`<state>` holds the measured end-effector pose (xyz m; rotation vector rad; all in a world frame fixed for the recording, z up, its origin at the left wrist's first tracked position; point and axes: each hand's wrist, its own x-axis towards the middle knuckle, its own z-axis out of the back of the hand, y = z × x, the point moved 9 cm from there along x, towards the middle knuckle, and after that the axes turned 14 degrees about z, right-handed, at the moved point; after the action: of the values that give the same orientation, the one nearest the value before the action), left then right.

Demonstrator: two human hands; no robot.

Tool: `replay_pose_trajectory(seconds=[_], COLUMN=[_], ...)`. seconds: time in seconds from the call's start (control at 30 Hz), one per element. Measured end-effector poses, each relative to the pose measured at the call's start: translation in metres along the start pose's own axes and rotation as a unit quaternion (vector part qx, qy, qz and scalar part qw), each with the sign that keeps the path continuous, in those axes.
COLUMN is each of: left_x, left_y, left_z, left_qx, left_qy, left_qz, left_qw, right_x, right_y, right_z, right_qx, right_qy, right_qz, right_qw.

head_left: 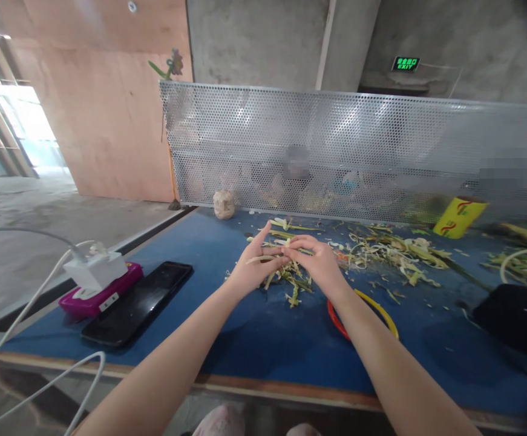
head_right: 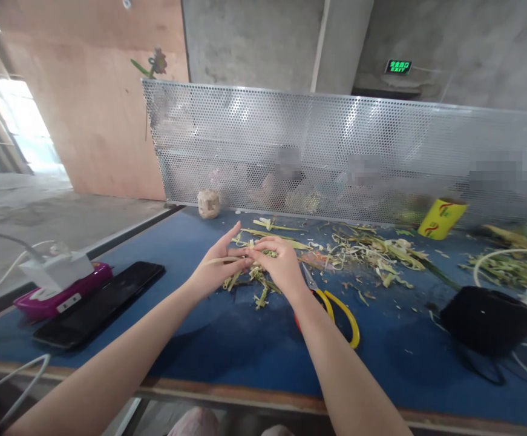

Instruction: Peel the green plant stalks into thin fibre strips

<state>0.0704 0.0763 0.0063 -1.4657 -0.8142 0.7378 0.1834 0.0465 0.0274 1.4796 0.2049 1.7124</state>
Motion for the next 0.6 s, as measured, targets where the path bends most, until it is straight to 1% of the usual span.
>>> replay_pose_trajectory(seconds=[0.1, 0.17, 0.23, 0.3, 0.43, 0.47, 0.5, 0.6], left_x=[0.0, 0.001, 0.001, 0.002, 0.002, 0.002, 0.001, 0.0], left_y=[0.002, 0.005, 0.006, 0.006, 0.001, -0.001, -0.003, -0.006], left_z=[-0.004, -0.007, -0.008, -0.005, 0.003, 0.005, 0.007, 0.012], left_qx=[0.016, 0.031, 0.043, 0.048, 0.046, 0.047, 0.049, 0.052], left_qy=[0.015, 0.028, 0.028, 0.014, -0.011, -0.019, -0.028, -0.049], left_qz=[0.008, 0.019, 0.021, 0.013, -0.01, -0.016, -0.02, -0.027], left_qw=[1.0, 0.999, 0.998, 0.999, 0.999, 0.999, 0.998, 0.997], right_x=[-0.001, -0.001, 0.0, 0.001, 0.0, 0.0, 0.0, -0.005], right_y=[-0.009, -0.012, -0.012, -0.009, 0.001, 0.002, 0.001, -0.003], right_z=[0.003, 0.008, 0.012, 0.012, 0.016, 0.014, 0.008, -0.014], right_qx=[0.036, 0.044, 0.037, 0.009, -0.1, -0.114, -0.115, -0.066], right_qy=[-0.023, -0.046, -0.059, -0.046, -0.042, -0.024, 0.009, 0.143], right_qz=[-0.035, -0.041, -0.037, -0.026, -0.003, -0.005, -0.011, -0.038], right_qw=[0.998, 0.997, 0.997, 0.999, 0.994, 0.993, 0.993, 0.987])
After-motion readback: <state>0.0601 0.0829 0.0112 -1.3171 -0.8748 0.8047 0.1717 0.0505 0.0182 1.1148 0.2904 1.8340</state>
